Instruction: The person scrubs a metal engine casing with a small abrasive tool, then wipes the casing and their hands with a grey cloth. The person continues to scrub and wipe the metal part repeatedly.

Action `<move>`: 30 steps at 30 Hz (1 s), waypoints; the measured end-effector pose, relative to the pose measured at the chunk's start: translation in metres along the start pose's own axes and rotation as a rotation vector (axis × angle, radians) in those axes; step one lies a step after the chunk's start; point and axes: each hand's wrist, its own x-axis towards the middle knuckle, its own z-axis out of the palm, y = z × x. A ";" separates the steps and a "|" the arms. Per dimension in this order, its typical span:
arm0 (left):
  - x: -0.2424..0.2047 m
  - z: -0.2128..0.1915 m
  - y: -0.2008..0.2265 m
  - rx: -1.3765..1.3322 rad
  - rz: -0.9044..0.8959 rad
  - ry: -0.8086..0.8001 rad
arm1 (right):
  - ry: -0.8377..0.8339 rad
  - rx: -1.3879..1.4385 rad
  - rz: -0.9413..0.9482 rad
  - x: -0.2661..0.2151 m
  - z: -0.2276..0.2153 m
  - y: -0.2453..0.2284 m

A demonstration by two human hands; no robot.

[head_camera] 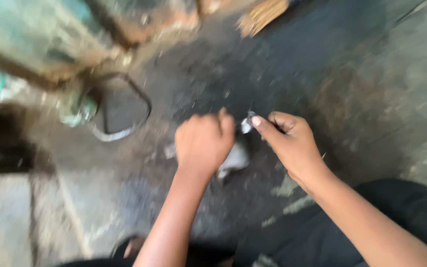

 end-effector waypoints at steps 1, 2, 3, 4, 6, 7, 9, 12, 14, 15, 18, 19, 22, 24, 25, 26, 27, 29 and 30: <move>-0.004 0.001 -0.002 -0.015 -0.024 -0.017 | -0.007 -0.011 0.000 -0.002 0.007 0.007; -0.006 0.002 -0.003 -0.030 -0.048 -0.033 | -0.015 -0.022 -0.001 -0.001 0.017 0.014; 0.001 0.003 0.000 -0.055 -0.037 -0.030 | 0.006 -0.033 -0.031 0.006 0.018 0.015; 0.005 0.002 0.001 -0.051 -0.018 -0.009 | 0.007 -0.014 -0.027 0.011 0.016 0.015; 0.001 0.001 0.002 -0.049 -0.002 0.031 | -0.007 0.014 -0.007 0.018 0.011 0.012; -0.001 0.000 0.002 -0.047 -0.010 0.038 | 0.020 0.039 0.041 0.022 0.008 0.009; -0.002 0.001 0.002 -0.042 -0.016 0.050 | 0.080 0.093 0.137 0.031 0.002 0.001; -0.004 0.004 -0.001 -0.040 0.000 0.086 | 0.008 0.021 0.057 0.013 -0.004 -0.002; -0.007 0.004 -0.002 -0.050 -0.020 0.063 | 0.033 -0.216 -0.069 -0.001 0.012 0.001; -0.003 0.005 -0.001 -0.062 -0.018 0.056 | 0.057 -0.336 -0.141 -0.002 0.016 0.000; -0.003 0.006 0.000 -0.067 0.014 0.083 | 0.153 -0.418 -0.282 0.010 0.027 -0.003; -0.004 0.006 0.002 -0.058 -0.005 0.101 | 0.158 -0.426 -0.265 0.009 0.028 -0.004; -0.003 0.004 0.007 -0.020 -0.045 0.117 | 0.183 -0.420 -0.210 0.003 0.032 -0.012; -0.005 0.005 0.017 0.005 -0.077 0.067 | 0.192 -0.397 -0.152 -0.002 0.030 -0.016; -0.010 0.006 0.020 0.020 -0.092 0.083 | 0.191 -0.389 -0.162 -0.003 0.031 -0.016; -0.014 0.007 0.022 0.036 -0.106 0.100 | 0.189 -0.380 -0.172 -0.001 0.033 -0.015; -0.012 0.008 0.026 0.035 -0.108 0.129 | 0.202 -0.382 -0.198 0.004 0.031 -0.016; -0.013 0.007 0.030 0.008 -0.164 0.133 | 0.225 -0.422 -0.145 0.006 0.034 -0.013; -0.013 0.006 0.031 -0.005 -0.193 0.137 | 0.234 -0.441 -0.120 0.007 0.034 -0.011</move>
